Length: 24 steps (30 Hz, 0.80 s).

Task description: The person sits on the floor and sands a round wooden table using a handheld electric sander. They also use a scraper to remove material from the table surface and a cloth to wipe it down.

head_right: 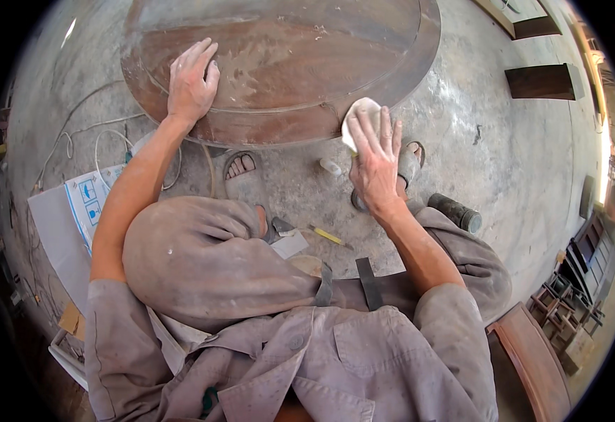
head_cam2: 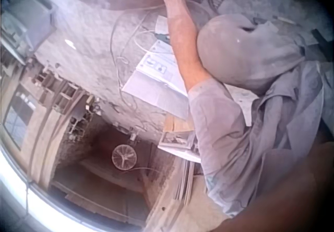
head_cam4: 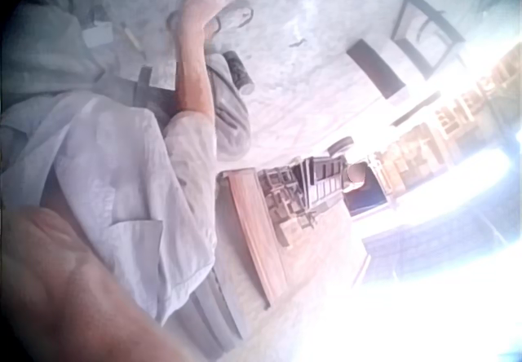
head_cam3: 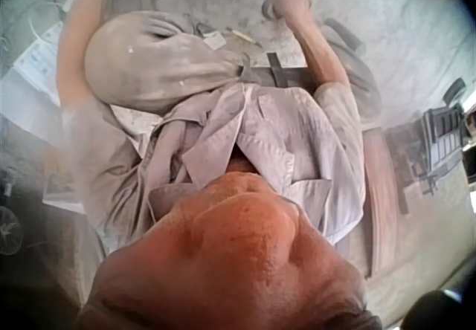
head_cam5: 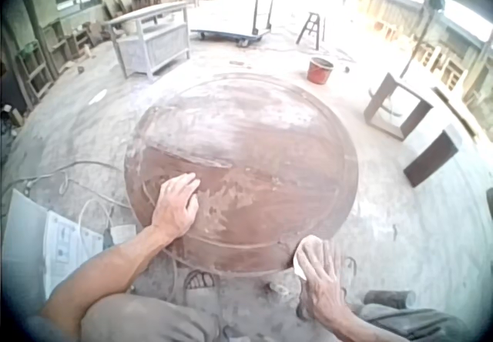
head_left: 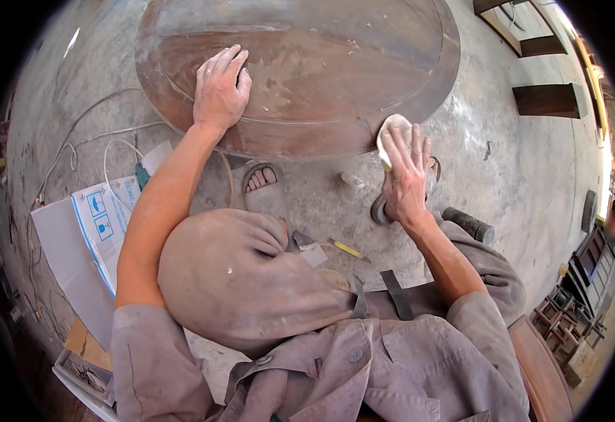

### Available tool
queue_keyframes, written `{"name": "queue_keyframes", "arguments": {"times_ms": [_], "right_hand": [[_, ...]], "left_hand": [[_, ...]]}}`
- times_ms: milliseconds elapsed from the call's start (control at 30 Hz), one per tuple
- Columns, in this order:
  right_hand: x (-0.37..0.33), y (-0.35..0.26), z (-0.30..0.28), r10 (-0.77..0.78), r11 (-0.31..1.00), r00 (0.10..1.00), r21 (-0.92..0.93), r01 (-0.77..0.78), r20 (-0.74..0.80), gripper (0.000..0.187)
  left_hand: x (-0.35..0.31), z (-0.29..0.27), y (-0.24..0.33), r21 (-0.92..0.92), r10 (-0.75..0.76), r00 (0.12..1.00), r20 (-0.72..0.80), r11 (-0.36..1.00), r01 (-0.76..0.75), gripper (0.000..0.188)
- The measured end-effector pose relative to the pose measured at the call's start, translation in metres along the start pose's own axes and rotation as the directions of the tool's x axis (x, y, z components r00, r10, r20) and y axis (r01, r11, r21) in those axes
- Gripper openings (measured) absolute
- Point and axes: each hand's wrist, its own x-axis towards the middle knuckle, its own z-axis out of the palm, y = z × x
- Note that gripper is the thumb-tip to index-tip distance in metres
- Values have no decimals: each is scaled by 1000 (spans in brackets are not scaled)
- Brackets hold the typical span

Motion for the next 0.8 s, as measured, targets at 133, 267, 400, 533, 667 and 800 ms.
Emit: {"name": "queue_keyframes", "arguments": {"times_ms": [133,267,400,533,667,800], "right_hand": [[-2,-16,-9,-51,998,987,-13,53,153,76],[1,0,-1,29,998,998,-62,-25,50,76],[23,-23,7,-52,999,995,14,50,90,78],[28,-8,-3,-53,996,995,-67,59,90,79],[28,-22,6,-40,999,994,-29,43,103,76],[32,-22,1,-35,997,993,-66,42,113,75]], "left_hand": [[-2,-1,0,2,-7,1000,2,1000,7,38],[1,-1,1,-6,-4,1000,-10,1000,4,38],[0,0,3,-7,-2,1000,0,1000,2,38],[-1,-1,-3,16,-12,1000,-11,1000,12,38],[0,2,0,10,3,1000,-8,1000,-3,38],[-2,-1,-2,24,0,1000,-2,1000,0,39]]}}
